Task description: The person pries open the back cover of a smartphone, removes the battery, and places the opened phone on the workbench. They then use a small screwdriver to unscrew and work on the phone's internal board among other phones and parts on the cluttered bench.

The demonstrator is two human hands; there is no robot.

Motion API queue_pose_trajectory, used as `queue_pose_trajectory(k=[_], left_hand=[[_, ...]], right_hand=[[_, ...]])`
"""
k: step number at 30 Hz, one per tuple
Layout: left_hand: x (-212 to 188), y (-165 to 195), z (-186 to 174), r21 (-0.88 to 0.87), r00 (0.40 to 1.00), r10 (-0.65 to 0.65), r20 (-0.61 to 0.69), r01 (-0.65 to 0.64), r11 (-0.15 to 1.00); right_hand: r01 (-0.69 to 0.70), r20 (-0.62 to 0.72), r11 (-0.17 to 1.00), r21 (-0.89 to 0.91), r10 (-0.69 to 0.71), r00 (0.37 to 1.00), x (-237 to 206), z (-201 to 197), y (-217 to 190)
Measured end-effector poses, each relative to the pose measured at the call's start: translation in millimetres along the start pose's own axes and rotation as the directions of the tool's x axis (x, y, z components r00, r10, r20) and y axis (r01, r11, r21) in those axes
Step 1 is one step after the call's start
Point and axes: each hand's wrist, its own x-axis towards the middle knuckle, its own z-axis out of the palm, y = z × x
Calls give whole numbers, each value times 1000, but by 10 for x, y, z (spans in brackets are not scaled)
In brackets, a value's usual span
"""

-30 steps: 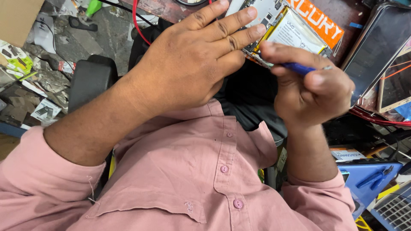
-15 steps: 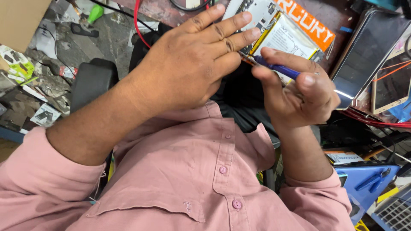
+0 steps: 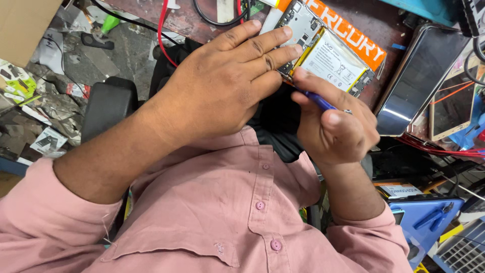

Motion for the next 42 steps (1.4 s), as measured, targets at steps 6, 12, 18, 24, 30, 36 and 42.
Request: queue_pose_trajectory(k=[6,12,18,24,30,36,42], left_hand=[[5,8,7,36,1000,15,0,-15,999],[-17,14,-15,20,1000,2,16,-3,1000],[-11,-57,-88,-215,990,0,-138,-30,976],[57,-48,-157,-145,950,-127,-286,88,985],[347,-140,-8,-89,920,-97,-380,68,994],[354,-213,86,-218,920,-197,-338,127,968],[329,-217,97,-221,923,-217,-316,151,964]], right_hand=[[-36,14,982,187,34,999,-21,47,12],[-74,18,984,159,73,997,-91,82,12],[-133,-36,926,353,155,987,-223,24,131],[-275,-189,797,537,432,882,-305,-30,306],[-353,-132,661,662,566,813,-195,55,459],[-277,-110,710,647,447,888,-46,189,564],[-230,-83,753,616,352,932,-43,228,572]])
